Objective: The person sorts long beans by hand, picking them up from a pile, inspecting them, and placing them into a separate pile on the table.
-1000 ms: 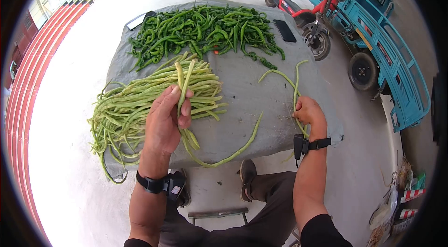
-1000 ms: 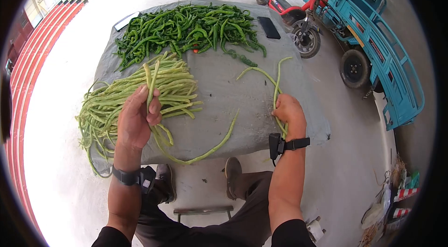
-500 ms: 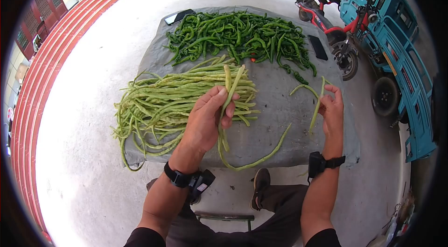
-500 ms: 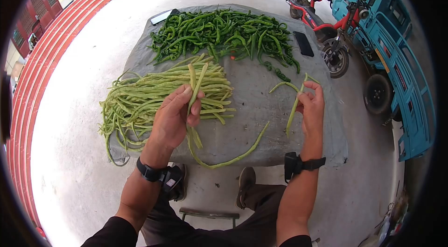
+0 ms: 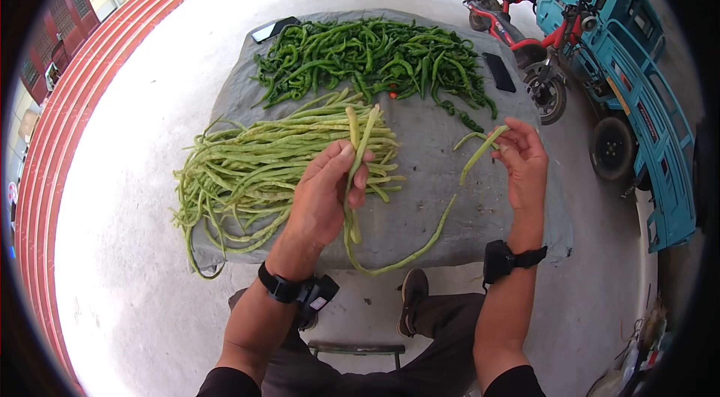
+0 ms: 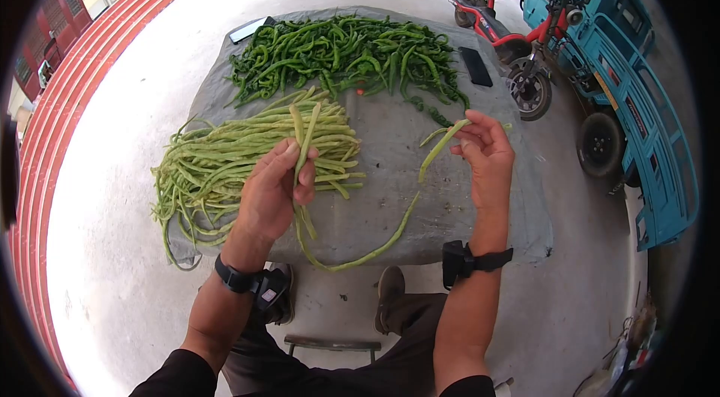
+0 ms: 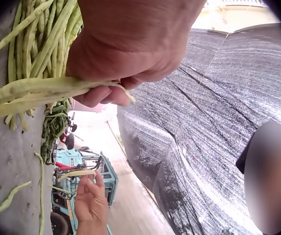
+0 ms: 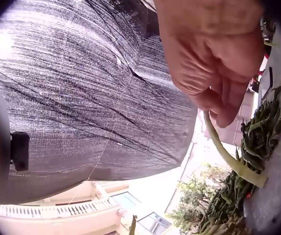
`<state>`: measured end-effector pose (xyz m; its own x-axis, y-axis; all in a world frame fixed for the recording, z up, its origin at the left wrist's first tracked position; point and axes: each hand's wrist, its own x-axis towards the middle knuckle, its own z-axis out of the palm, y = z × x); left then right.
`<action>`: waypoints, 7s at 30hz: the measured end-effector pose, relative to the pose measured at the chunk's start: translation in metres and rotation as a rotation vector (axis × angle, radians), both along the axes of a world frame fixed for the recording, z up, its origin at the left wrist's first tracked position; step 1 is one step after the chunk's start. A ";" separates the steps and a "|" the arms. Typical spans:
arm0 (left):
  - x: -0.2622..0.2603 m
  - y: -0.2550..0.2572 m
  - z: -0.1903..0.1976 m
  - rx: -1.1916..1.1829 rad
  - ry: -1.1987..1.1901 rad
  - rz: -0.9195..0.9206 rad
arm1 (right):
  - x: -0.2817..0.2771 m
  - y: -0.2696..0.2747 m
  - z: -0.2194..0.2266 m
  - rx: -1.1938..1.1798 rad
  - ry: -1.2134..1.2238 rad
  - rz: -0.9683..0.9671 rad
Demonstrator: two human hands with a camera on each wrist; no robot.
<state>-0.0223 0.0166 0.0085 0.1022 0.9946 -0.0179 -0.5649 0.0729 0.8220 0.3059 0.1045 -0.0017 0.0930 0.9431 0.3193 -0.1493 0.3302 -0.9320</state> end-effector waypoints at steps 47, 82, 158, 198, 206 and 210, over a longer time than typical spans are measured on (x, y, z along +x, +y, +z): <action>0.007 0.003 -0.011 0.084 -0.210 0.133 | -0.176 -0.091 0.022 0.379 -0.725 0.093; -0.048 0.010 0.001 0.171 -0.355 0.277 | -0.165 -0.079 -0.006 0.115 -0.896 0.851; -0.065 0.015 -0.002 0.168 -0.209 0.080 | 0.111 -0.047 -0.032 -0.895 -1.049 0.143; -0.034 0.007 0.002 0.014 -0.186 0.170 | -0.024 -0.044 0.033 -0.139 -0.561 0.150; -0.019 0.007 0.005 -0.012 -0.078 0.221 | -0.127 -0.059 0.048 -0.063 -0.258 0.293; -0.006 0.006 0.002 -0.008 -0.067 0.216 | -0.155 -0.067 0.040 -0.087 -0.162 0.362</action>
<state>-0.0286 0.0227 0.0106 -0.1118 0.9934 -0.0267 -0.6213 -0.0489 0.7820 0.1506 0.0376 0.0380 -0.2948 0.9299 0.2200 -0.0898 0.2023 -0.9752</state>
